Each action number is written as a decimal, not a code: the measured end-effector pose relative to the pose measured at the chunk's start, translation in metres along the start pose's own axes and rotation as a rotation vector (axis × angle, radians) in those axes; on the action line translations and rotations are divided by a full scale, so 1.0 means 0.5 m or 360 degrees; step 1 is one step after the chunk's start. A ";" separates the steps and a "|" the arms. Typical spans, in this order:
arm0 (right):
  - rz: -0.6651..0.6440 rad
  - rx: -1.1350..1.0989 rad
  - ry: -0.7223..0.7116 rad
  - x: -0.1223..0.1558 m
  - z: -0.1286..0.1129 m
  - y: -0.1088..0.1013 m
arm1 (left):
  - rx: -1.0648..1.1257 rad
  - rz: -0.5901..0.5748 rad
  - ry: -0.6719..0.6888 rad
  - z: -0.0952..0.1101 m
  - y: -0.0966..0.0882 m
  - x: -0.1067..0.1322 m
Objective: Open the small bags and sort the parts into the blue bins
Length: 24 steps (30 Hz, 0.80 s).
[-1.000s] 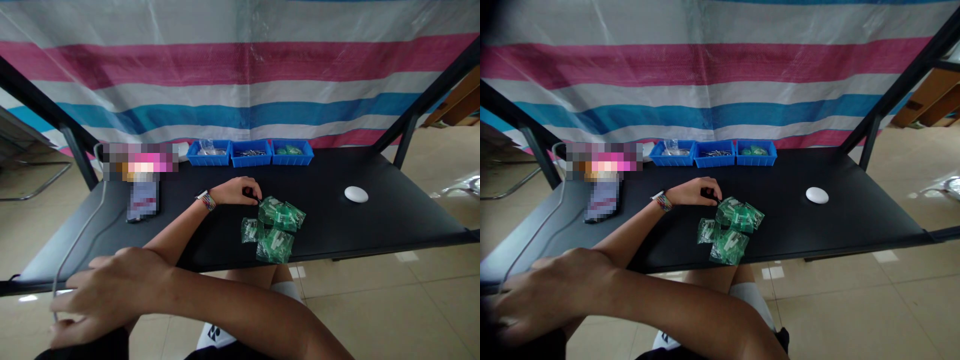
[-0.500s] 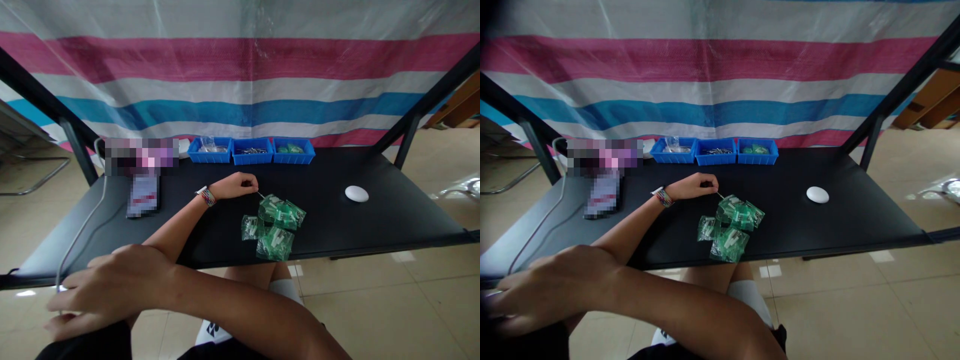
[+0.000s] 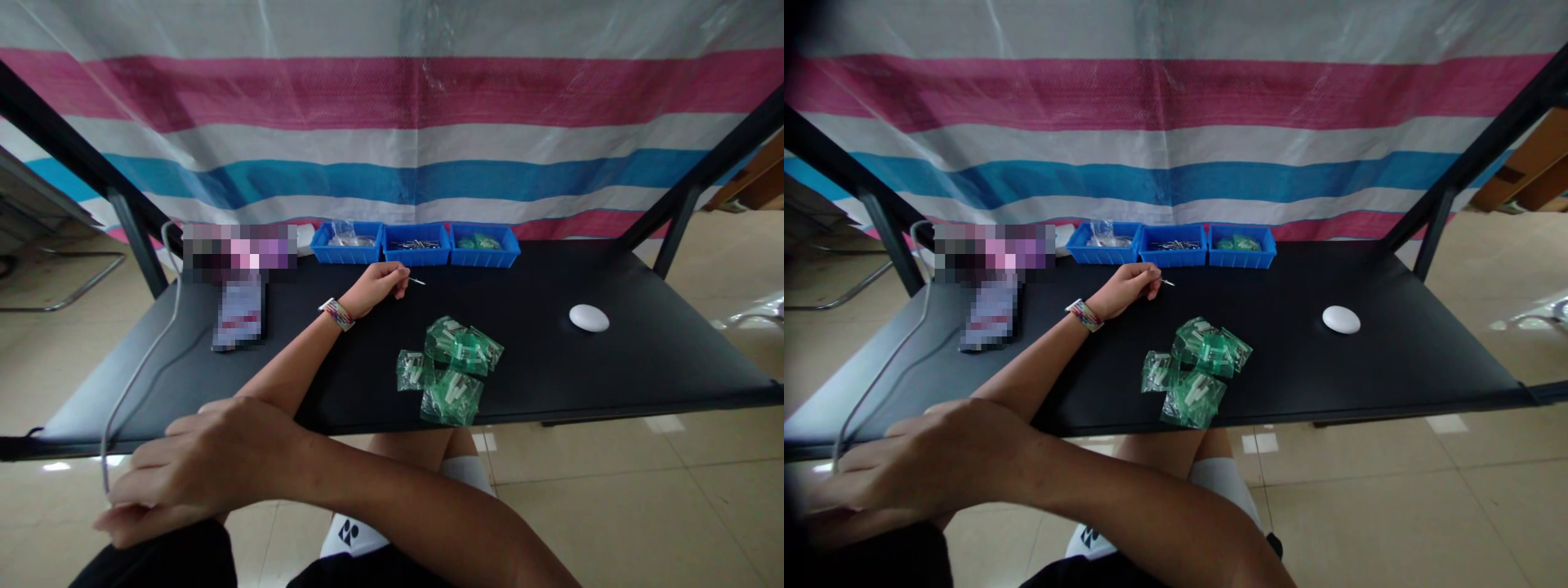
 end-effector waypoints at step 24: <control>-0.0250 0.0046 0.0103 -0.003 0.047 -0.033 | 0.0646 -0.0100 -0.0166 -0.020 -0.019 -0.013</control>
Point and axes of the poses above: each hand's wrist, its own x-axis away from the middle knuckle, its own y-axis out of the palm, z = x × y, the point moved 6 cm from there along -x, towards the middle knuckle, and after that the axes turned 14 degrees about -y, right-handed, at the moved point
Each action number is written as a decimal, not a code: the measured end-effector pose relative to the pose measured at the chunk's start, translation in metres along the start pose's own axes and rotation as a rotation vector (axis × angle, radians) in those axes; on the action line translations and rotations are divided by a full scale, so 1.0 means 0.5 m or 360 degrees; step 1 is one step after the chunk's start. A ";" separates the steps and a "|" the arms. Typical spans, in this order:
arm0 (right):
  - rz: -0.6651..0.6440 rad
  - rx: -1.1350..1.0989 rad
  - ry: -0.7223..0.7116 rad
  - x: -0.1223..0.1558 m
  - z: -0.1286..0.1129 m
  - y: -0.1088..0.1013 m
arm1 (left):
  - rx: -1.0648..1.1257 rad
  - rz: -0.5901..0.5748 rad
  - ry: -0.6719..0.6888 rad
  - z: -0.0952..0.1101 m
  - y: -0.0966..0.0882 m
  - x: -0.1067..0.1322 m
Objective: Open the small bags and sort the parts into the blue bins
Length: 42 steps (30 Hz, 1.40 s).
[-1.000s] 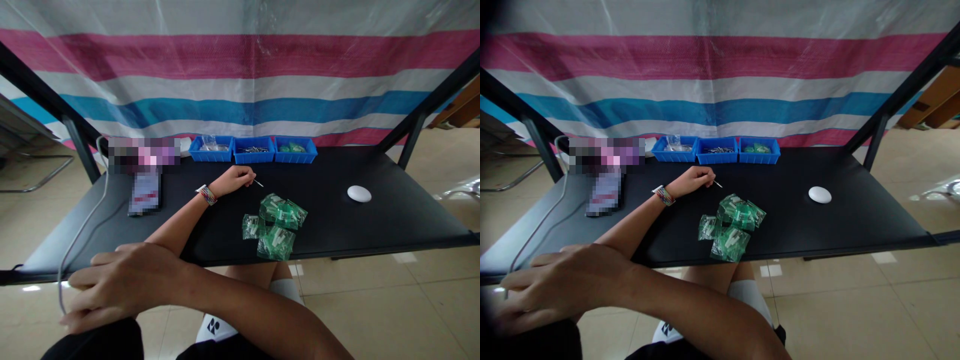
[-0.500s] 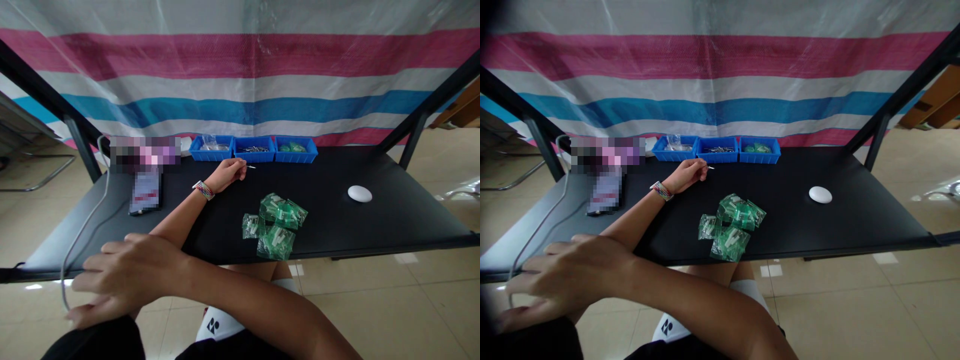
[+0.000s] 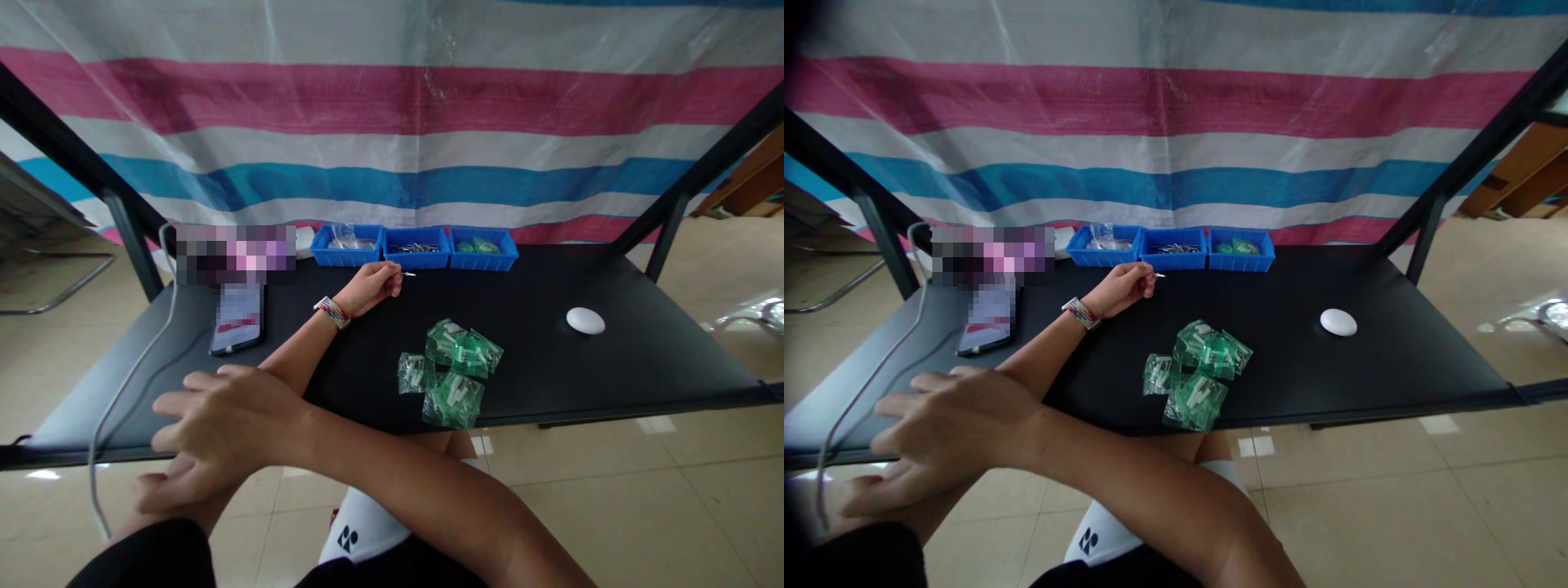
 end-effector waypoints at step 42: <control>0.1109 -0.0686 0.1336 0.564 0.345 -0.289 | -0.0358 0.0104 0.0042 0.004 0.020 0.017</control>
Point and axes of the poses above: each hand's wrist, its own x-axis away from the middle knuckle, its own y-axis out of the palm, z = x × y, the point moved 6 cm from there along -x, towards the middle knuckle, and after that the axes turned 14 degrees about -y, right-handed, at the moved point
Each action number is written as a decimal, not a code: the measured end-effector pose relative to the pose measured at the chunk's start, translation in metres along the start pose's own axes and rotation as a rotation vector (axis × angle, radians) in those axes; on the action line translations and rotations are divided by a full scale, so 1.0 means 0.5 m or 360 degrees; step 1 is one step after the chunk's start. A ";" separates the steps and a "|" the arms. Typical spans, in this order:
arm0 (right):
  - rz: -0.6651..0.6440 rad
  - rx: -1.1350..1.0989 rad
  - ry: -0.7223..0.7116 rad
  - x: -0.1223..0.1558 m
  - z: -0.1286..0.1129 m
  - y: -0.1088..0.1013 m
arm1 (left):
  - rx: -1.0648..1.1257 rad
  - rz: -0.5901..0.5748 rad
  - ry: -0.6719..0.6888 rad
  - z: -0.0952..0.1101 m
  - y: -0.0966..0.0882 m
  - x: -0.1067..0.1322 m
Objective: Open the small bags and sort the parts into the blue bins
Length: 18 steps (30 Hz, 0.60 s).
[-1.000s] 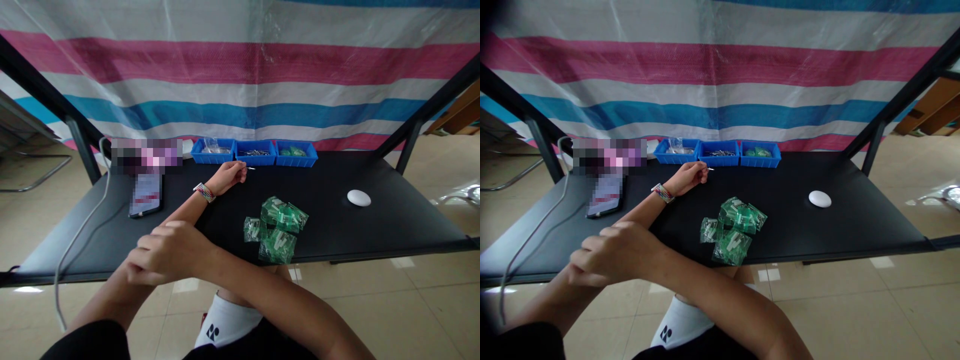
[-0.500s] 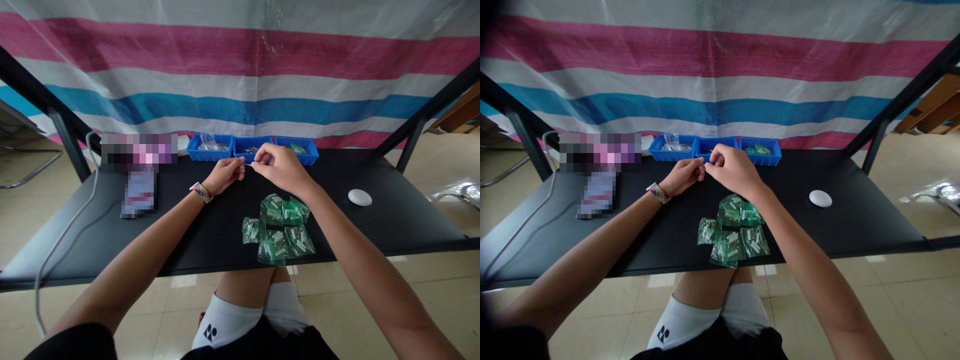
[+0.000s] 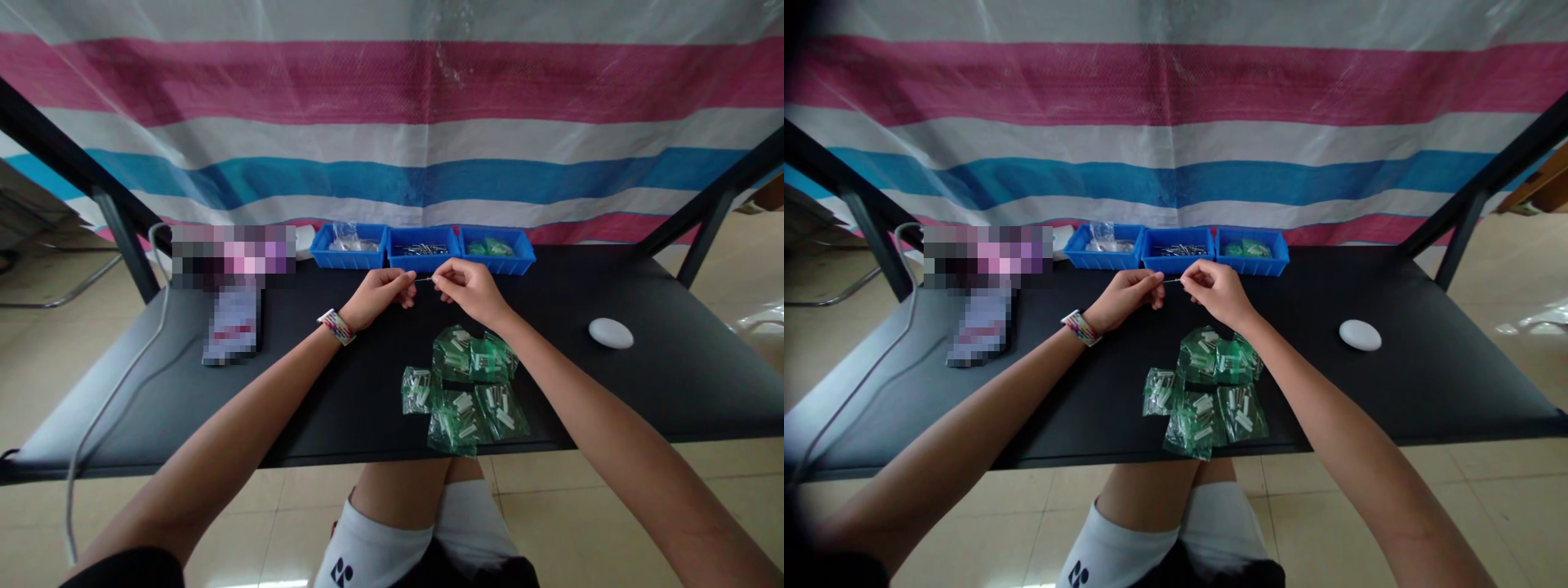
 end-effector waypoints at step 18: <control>-0.0137 -0.0125 0.0098 -0.013 0.064 -0.030 | -0.0247 0.0089 0.0292 0.018 0.016 0.012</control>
Point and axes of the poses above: each hand's wrist, its own x-axis away from the middle knuckle, its own y-axis out of the palm, z = x × y, the point moved 6 cm from there along -x, towards the middle knuckle, and after that the axes turned 14 degrees about -y, right-handed, at the moved point
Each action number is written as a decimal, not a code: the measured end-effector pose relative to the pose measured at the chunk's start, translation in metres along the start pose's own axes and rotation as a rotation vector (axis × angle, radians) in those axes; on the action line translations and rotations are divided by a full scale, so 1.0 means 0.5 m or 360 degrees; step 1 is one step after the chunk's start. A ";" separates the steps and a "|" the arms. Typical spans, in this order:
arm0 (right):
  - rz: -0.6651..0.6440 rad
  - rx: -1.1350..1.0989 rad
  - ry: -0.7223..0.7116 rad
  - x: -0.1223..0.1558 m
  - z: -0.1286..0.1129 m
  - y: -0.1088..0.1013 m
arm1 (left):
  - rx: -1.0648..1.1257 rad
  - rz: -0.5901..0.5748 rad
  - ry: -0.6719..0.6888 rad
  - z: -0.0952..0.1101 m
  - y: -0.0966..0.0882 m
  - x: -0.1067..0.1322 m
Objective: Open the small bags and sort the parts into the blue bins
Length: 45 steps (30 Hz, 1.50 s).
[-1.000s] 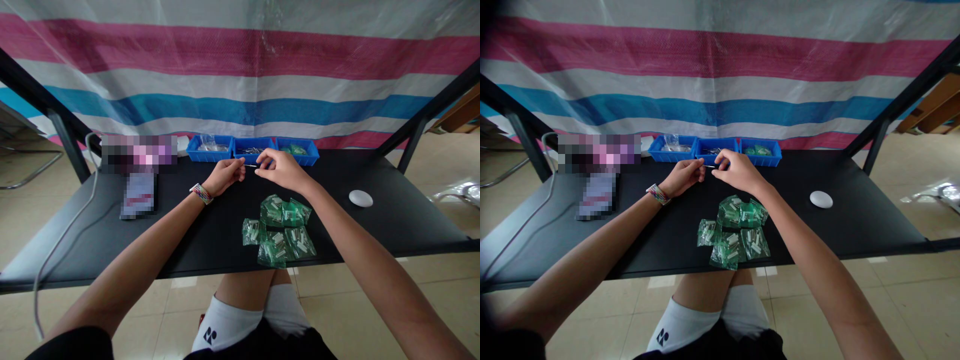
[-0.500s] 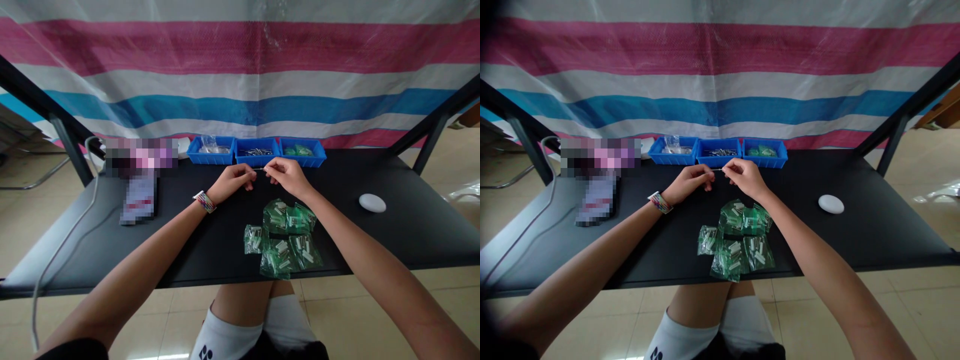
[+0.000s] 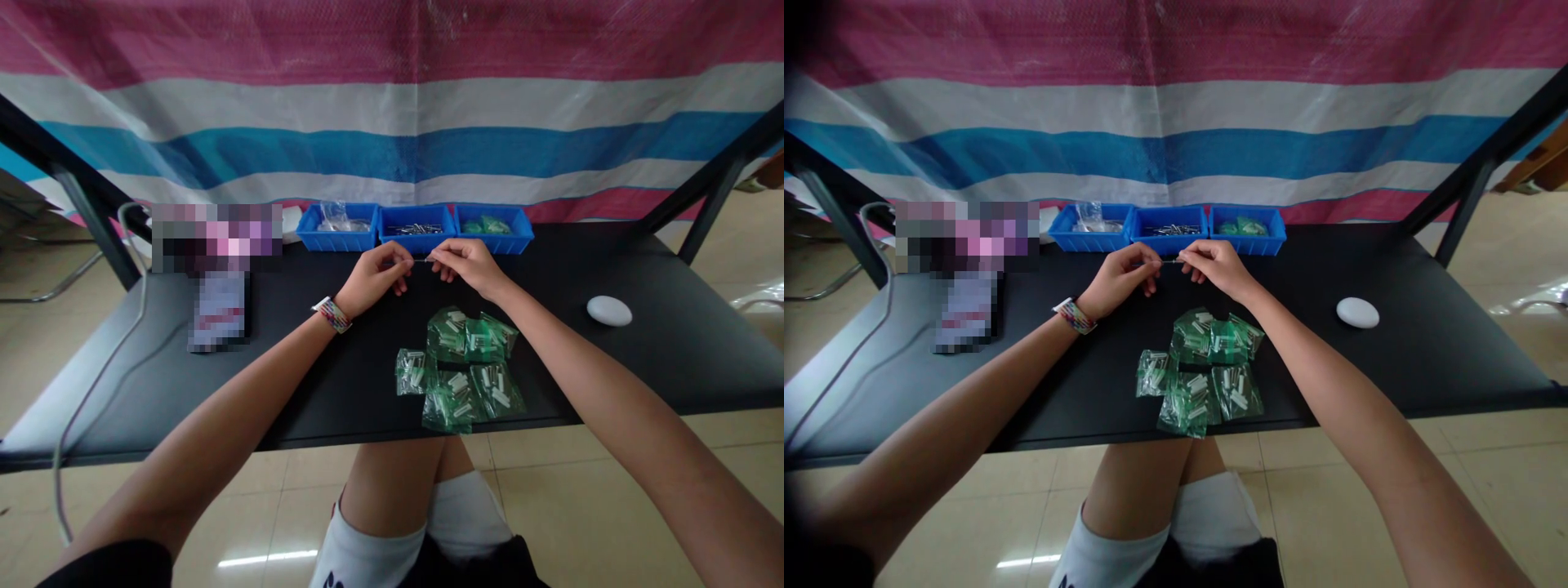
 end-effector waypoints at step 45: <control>0.0043 -0.0142 0.0028 0.004 -0.004 0.009 | -0.0148 0.0013 -0.0036 -0.011 -0.004 0.003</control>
Point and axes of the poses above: each hand's wrist, its own x-axis away from the middle knuckle, its own y-axis out of the palm, z = x × y, the point moved 6 cm from there along -x, towards the middle knuckle, and after that the axes turned 14 degrees about -y, right-handed, at the moved point
